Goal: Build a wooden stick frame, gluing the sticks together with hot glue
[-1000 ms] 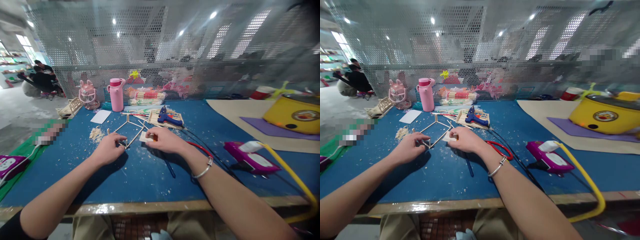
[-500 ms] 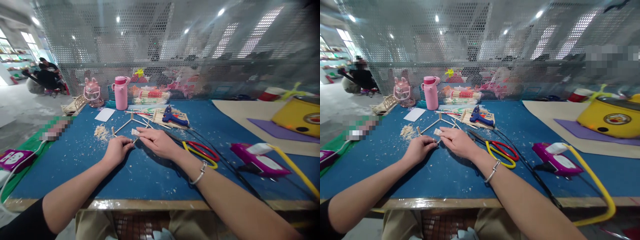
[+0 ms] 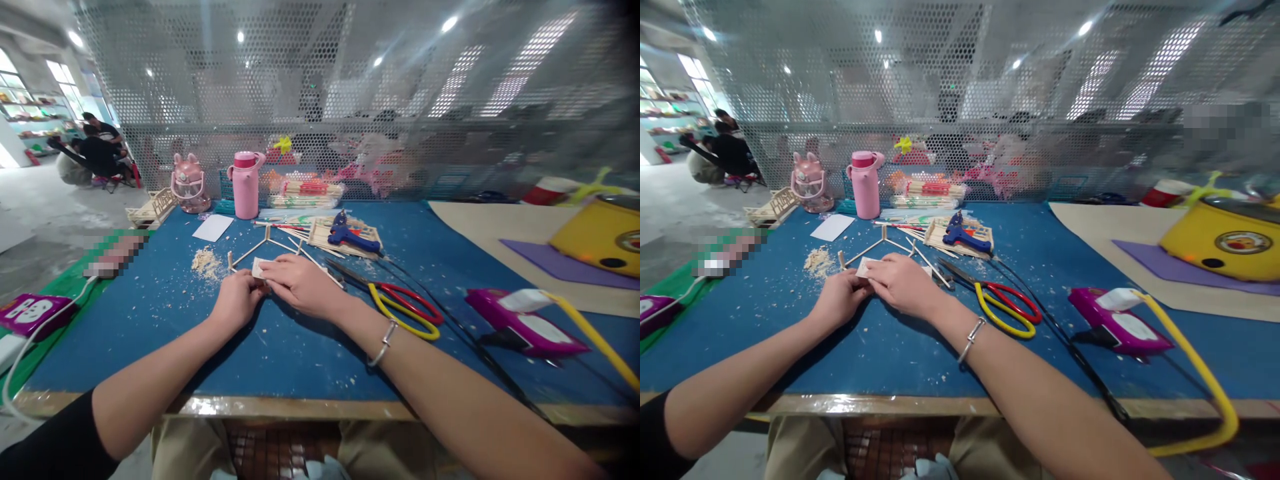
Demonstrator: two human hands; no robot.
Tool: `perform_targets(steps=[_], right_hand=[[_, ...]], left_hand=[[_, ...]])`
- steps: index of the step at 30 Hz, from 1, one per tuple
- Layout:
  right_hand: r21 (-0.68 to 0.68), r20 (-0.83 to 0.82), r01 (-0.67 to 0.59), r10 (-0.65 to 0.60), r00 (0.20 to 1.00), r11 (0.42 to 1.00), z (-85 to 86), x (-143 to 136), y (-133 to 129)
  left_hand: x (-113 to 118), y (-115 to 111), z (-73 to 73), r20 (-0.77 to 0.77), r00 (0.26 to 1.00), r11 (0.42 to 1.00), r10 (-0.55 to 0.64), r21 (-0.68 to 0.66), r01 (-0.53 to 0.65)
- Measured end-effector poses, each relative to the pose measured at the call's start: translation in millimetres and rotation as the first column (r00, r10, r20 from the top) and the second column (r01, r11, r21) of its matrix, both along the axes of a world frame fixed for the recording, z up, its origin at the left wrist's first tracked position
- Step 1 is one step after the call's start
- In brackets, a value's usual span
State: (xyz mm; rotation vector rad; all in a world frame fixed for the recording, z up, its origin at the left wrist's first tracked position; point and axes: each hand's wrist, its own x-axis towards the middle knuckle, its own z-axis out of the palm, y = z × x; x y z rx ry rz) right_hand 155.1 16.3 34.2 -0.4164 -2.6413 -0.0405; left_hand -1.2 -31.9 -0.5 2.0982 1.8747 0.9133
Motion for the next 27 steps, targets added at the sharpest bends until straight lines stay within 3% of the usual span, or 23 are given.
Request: perform_targets(steps=[12,17,24,27], right_hand=[[0.06,0.006,-0.016,0.016,1.0,0.998,1.7,1.1,-0.6],[0.013,-0.001,-0.006,0.006,1.0,1.0,3.1,10.2,-0.1],[0.038,-0.003,-0.038,0.038,0.999,0.999,3.3,-1.5,-1.6],[0.02,-0.015,-0.037,0.037,0.999,0.999,2.9,4.5,-1.5]], left_hand=[[-0.4,0.2,-2.8,0.011,1.0,0.999,-0.005,0.052,0.005],[-0.9,0.7,-5.0,0.042,0.998,0.994,-0.056,0.096,0.052],[-0.1,0.0,-2.6,0.014,1.0,0.998,0.0,0.067,-0.001],[-0.6,0.3,-3.7,0.032,0.999,0.996,-0.029,0.09,0.026]])
